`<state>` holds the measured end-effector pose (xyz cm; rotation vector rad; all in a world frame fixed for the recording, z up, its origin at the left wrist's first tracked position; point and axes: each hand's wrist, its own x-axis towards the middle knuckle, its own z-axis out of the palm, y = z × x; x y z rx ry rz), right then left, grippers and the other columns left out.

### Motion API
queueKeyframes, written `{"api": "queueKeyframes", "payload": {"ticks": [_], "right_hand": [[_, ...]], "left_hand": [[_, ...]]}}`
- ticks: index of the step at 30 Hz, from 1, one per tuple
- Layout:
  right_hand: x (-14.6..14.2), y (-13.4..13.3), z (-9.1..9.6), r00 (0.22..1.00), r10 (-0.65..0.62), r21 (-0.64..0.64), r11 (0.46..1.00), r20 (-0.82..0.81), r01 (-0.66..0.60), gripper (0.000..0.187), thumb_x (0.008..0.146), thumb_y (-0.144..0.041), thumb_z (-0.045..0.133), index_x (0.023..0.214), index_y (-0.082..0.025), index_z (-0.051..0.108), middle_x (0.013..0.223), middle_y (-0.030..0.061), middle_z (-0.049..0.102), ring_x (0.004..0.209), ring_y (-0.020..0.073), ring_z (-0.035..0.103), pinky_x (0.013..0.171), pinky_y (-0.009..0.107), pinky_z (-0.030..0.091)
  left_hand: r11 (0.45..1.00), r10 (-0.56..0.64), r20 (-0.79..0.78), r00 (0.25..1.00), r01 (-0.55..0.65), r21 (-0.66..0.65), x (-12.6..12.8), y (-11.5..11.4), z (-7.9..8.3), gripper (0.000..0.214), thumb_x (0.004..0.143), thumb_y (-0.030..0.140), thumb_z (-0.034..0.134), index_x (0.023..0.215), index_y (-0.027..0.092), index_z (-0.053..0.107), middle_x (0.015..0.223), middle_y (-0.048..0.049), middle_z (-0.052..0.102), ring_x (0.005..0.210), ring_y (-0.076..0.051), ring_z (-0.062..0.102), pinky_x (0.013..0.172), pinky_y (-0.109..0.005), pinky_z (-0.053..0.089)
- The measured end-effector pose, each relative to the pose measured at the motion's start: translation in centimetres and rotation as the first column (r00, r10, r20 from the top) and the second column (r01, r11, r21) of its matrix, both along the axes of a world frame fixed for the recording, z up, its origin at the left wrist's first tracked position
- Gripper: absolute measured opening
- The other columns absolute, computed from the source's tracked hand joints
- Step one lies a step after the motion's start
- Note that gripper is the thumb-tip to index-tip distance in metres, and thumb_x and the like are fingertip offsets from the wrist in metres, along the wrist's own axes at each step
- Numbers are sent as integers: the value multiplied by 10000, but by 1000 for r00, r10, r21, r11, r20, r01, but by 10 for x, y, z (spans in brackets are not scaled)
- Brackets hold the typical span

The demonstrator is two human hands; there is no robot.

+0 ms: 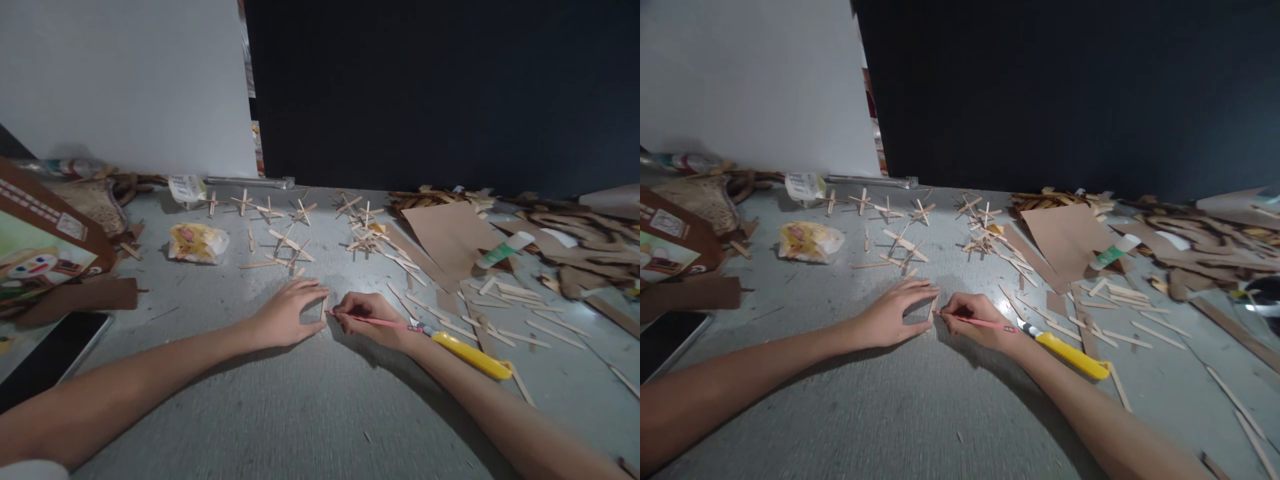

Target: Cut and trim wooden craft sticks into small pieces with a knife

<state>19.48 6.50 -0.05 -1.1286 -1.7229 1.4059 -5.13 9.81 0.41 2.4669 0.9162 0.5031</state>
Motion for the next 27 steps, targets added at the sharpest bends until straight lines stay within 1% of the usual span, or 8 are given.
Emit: {"api": "queueKeyframes", "payload": {"ticks": [6, 11, 15, 17, 19, 21, 24, 27], "right_hand": [[2, -2, -2, 999, -26, 39, 999, -29, 28, 335, 900, -522, 752, 820, -214, 646, 670, 22, 693, 584, 149, 631, 564, 270, 504], [5, -6, 4, 983, -158, 180, 968, -91, 173, 344, 920, -542, 732, 812, -227, 645, 687, 24, 692, 602, 161, 636, 577, 280, 523], [4, -5, 9, 970, -216, 157, 960, -109, 231, 375, 905, -573, 749, 807, -227, 643, 658, 19, 689, 560, 157, 621, 550, 275, 514], [4, -5, 9, 968, -226, 148, 959, -110, 241, 383, 899, -589, 752, 818, -228, 651, 655, 21, 691, 558, 161, 623, 544, 278, 515], [3, -5, 9, 967, -227, 148, 959, -113, 242, 379, 896, -591, 754, 837, -229, 661, 652, 20, 693, 553, 164, 624, 537, 279, 514], [3, -5, 8, 969, -222, 148, 960, -111, 237, 365, 897, -582, 756, 872, -226, 678, 654, 19, 695, 551, 165, 626, 531, 277, 514], [3, -4, 7, 975, -200, 141, 967, -99, 213, 360, 901, -577, 748, 918, -221, 699, 656, 13, 687, 551, 165, 636, 527, 274, 521], [4, -4, 4, 986, -152, 157, 974, -73, 162, 343, 919, -555, 732, 941, -212, 720, 683, 20, 692, 571, 164, 651, 534, 268, 526]], "left_hand": [[1000, -3, -55, 998, 3, 0, -3, 0, 2, 574, 935, 305, 728, 1487, 221, 596, 1559, -164, 584, 1507, -327, 478, 1231, -577, 391], [996, -82, -43, 996, 80, -36, -3, 3, 2, 590, 940, 145, 631, 1514, 259, 555, 1580, -125, 576, 1525, -303, 461, 1257, -592, 339], [994, -62, 99, 993, 70, -79, -2, 7, -3, 541, 942, 61, 524, 1460, 213, 573, 1333, -125, 755, 1361, -270, 618, 1201, -570, 404], [995, -36, 167, 985, 51, -88, -2, 7, -5, 552, 931, 12, 455, 1434, 202, 580, 1176, -108, 806, 1212, -237, 702, 1115, -509, 492], [1000, 17, 220, 975, -15, -8, -2, 4, -4, 530, 920, -16, 416, 1369, 181, 619, 1116, -104, 802, 1116, -217, 727, 1003, -429, 560], [979, 54, 201, 978, -92, 184, -1, -4, -2, 450, 921, -17, 417, 1243, 151, 682, 1089, -115, 779, 1105, -236, 709, 943, -408, 579], [884, 78, -67, 995, -38, 465, 2, -26, 1, 300, 916, 27, 484, 1059, 101, 737, 1019, -148, 757, 1023, -303, 689, 922, -474, 574], [832, 204, -275, 940, -18, 554, 6, -53, 1, 343, 912, 81, 513, 1180, 11, 715, 1116, -222, 747, 988, -336, 693, 877, -492, 568]]}}
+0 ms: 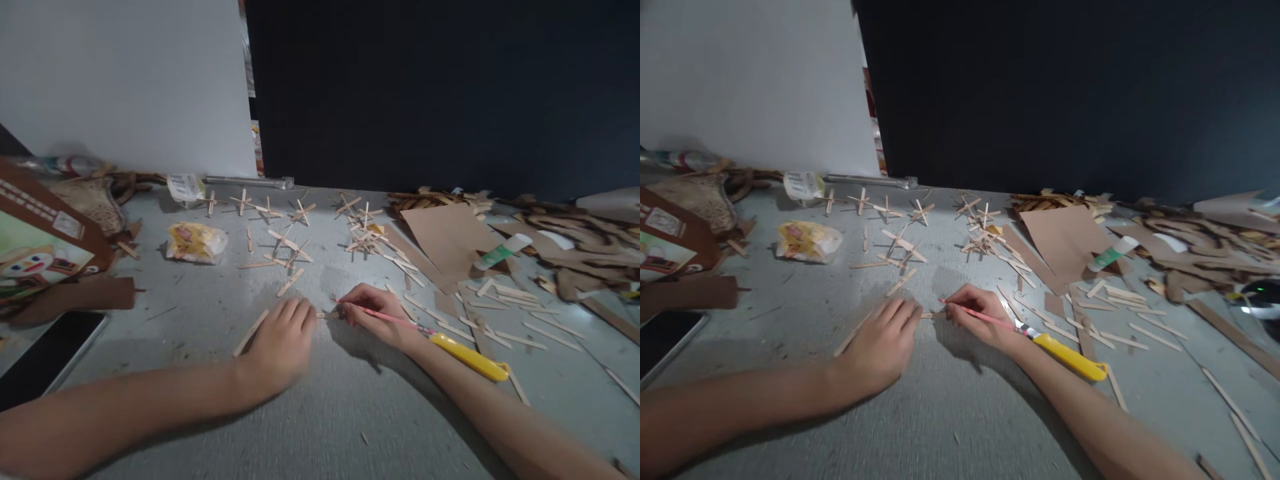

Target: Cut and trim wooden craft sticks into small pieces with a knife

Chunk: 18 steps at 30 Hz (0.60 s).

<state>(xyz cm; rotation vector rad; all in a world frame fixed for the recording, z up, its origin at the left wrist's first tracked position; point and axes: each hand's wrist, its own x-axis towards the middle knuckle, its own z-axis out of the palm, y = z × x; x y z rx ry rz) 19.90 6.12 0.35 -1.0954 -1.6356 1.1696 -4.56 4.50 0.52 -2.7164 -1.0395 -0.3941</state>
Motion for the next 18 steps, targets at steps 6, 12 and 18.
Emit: {"api": "queueKeyframes", "payload": {"ticks": [6, 12, 18], "right_hand": [[4, -3, -5, 986, 158, 88, 983, 58, -163, 255, 958, -447, 698, 944, -194, 729, 748, 42, 711, 615, 151, 634, 568, 270, 520], [5, -2, -8, 970, 183, 74, 978, 160, -197, 177, 916, -367, 706, 851, -203, 713, 749, 47, 728, 600, 140, 588, 556, 270, 506], [3, -1, -7, 971, 162, 74, 981, 178, -177, 143, 889, -334, 706, 840, -200, 715, 778, 56, 748, 633, 143, 595, 581, 272, 517]], "left_hand": [[998, -46, -56, 997, 48, 41, 1, -20, -9, 458, 971, 114, 405, 1325, -31, 658, 1284, -262, 725, 1200, -347, 666, 1042, -506, 501], [995, -70, -14, 997, 69, -77, 0, -15, -8, 483, 975, 117, 373, 1361, -7, 636, 1435, -268, 649, 1348, -359, 598, 1124, -523, 473], [992, -77, 10, 997, 78, -103, 0, -16, -5, 468, 973, 122, 405, 1377, 0, 609, 1429, -257, 651, 1366, -349, 589, 1138, -505, 485]]}}
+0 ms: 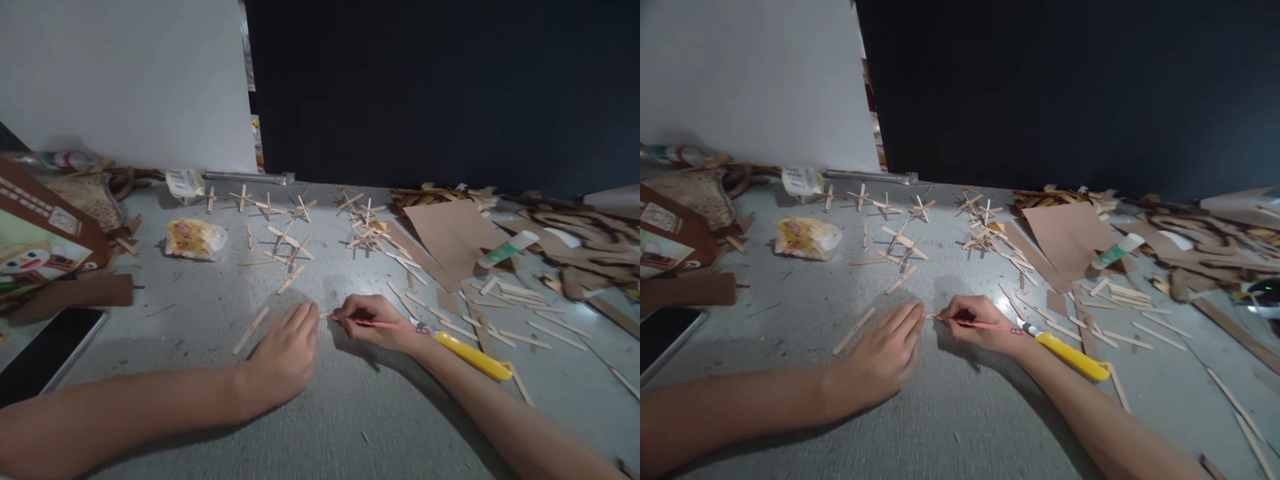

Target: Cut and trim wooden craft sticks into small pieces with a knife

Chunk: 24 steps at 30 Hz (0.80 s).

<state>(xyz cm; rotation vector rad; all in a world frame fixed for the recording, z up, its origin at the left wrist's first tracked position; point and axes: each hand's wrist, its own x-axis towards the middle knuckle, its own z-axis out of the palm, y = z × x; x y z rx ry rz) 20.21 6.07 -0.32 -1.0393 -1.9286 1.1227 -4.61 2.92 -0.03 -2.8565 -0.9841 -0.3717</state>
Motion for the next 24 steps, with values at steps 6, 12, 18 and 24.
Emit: {"api": "queueKeyframes", "payload": {"ticks": [6, 12, 18, 24], "right_hand": [[0, 1, 2, 999, 19, -69, 997, -35, -21, 168, 877, -333, 706, 770, -207, 671, 696, 16, 692, 598, 136, 585, 548, 252, 491], [1, 0, 1, 999, 28, -60, 998, -44, -31, 175, 880, -349, 715, 784, -210, 669, 793, 54, 751, 685, 157, 660, 620, 272, 547], [1, 1, -3, 998, 41, -67, 997, -49, -44, 173, 902, -337, 694, 789, -208, 671, 779, 49, 740, 640, 144, 620, 584, 267, 524], [1, 1, -4, 999, 20, -50, 999, -27, -21, 137, 890, -328, 704, 827, -207, 698, 742, 29, 721, 621, 139, 603, 580, 264, 517]], "left_hand": [[1000, -1, -40, 999, 2, 16, 0, 1, 1, 457, 969, 108, 412, 1357, -22, 614, 1418, -265, 655, 1364, -354, 592, 1135, -480, 492], [1000, -15, 0, 1000, 15, -10, -1, 1, -1, 473, 974, 108, 377, 1362, -35, 606, 1421, -293, 641, 1376, -365, 572, 1138, -511, 479], [999, -14, -13, 1000, 13, -41, -1, 1, 0, 486, 969, 112, 380, 1378, -41, 591, 1445, -295, 624, 1389, -375, 564, 1149, -512, 470], [999, -16, 13, 1000, 16, -52, -1, 1, -1, 486, 963, 115, 413, 1404, -18, 569, 1458, -281, 618, 1417, -360, 550, 1168, -484, 451]]}}
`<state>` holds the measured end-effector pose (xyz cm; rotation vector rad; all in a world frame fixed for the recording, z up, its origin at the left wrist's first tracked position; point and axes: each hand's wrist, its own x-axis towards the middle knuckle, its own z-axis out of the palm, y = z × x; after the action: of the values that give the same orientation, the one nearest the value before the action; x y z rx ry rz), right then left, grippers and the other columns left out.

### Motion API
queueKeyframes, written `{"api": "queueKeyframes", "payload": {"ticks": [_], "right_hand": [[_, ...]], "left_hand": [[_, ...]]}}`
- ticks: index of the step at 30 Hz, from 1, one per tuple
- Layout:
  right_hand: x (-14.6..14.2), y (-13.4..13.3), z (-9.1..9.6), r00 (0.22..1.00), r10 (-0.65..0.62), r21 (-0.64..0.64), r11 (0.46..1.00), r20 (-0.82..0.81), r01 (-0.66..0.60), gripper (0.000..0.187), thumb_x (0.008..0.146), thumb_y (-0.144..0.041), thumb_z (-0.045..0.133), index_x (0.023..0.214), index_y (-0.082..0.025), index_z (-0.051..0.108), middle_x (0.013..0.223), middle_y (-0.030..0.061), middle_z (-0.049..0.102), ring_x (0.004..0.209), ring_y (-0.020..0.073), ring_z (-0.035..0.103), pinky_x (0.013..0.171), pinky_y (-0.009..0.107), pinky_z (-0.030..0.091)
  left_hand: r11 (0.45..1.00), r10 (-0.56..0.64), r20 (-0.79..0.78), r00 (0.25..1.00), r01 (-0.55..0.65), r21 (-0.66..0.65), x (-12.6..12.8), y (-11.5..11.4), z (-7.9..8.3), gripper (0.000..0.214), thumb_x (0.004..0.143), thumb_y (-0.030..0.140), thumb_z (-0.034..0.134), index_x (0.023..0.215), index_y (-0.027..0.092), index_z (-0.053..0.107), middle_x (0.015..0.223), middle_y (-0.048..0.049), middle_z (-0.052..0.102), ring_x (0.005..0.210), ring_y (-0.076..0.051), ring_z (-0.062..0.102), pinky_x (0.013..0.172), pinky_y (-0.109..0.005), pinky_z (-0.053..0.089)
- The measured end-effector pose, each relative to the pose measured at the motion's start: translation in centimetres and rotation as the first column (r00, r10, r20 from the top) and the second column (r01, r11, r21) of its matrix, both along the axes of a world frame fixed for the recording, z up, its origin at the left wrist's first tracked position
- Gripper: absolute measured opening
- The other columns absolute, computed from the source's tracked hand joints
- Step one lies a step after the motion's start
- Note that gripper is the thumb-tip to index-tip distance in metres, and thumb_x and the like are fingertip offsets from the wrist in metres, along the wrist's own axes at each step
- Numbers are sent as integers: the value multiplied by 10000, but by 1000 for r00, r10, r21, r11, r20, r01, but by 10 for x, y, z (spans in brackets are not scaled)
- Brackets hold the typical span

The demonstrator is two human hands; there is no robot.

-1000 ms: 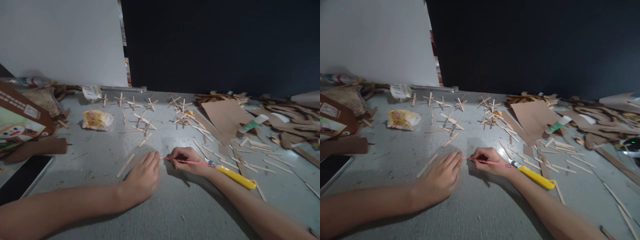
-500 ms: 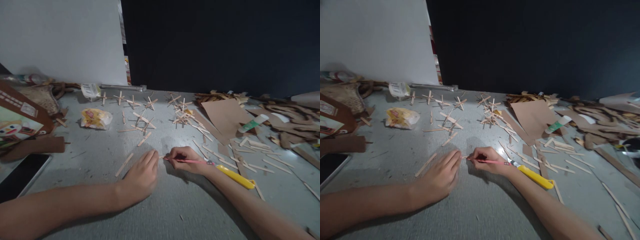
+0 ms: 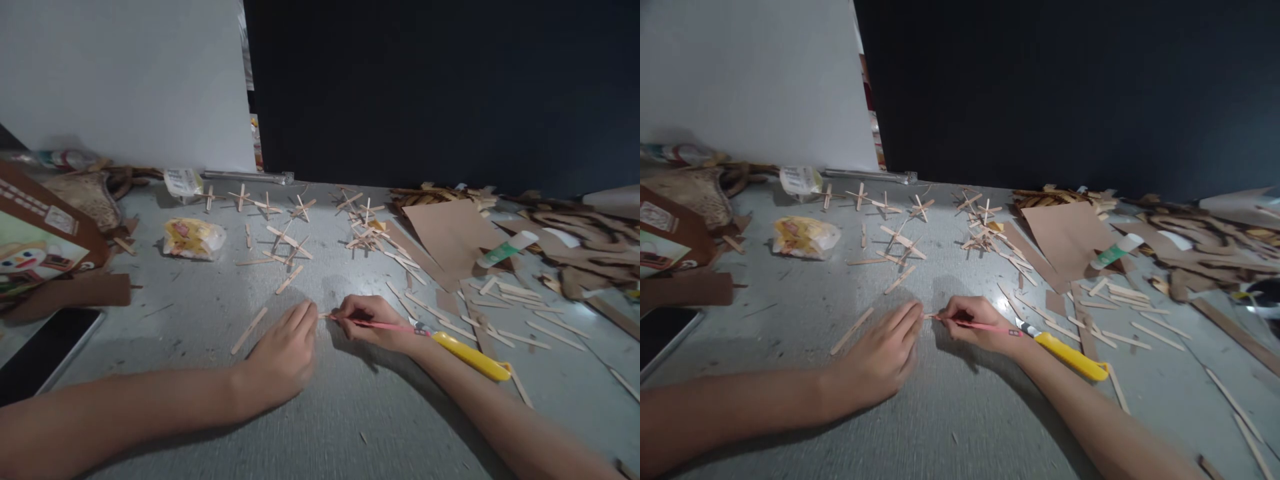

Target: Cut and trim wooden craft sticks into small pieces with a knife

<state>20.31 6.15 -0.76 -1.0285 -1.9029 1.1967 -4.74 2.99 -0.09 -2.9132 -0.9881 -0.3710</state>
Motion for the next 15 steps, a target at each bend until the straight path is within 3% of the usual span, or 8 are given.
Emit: {"api": "queueKeyframes", "payload": {"ticks": [5, 9, 15], "right_hand": [[1, 1, -2, 999, 36, -39, 999, -22, -37, 138, 898, -321, 700, 832, -200, 690, 894, 77, 782, 715, 153, 667, 647, 277, 551], [2, 1, -4, 1000, 10, -48, 999, -23, -11, 131, 904, -324, 706, 868, -197, 701, 757, 35, 734, 615, 136, 623, 573, 255, 508], [2, 0, -3, 1000, 20, -35, 999, -9, -21, 152, 884, -334, 724, 827, -197, 691, 814, 57, 752, 671, 148, 635, 618, 271, 542]], "left_hand": [[1000, 13, -3, 1000, -13, 5, 0, 0, 1, 478, 962, 119, 414, 1396, -1, 575, 1448, -270, 624, 1404, -357, 557, 1157, -495, 467], [1000, 7, 28, 1000, -7, -14, -1, 1, 1, 511, 963, 122, 407, 1448, 36, 541, 1449, -250, 629, 1408, -354, 552, 1146, -516, 478], [1000, 11, 37, 999, -11, -13, -1, 0, -2, 518, 965, 130, 406, 1456, 32, 539, 1458, -252, 625, 1419, -354, 543, 1152, -510, 469]]}}
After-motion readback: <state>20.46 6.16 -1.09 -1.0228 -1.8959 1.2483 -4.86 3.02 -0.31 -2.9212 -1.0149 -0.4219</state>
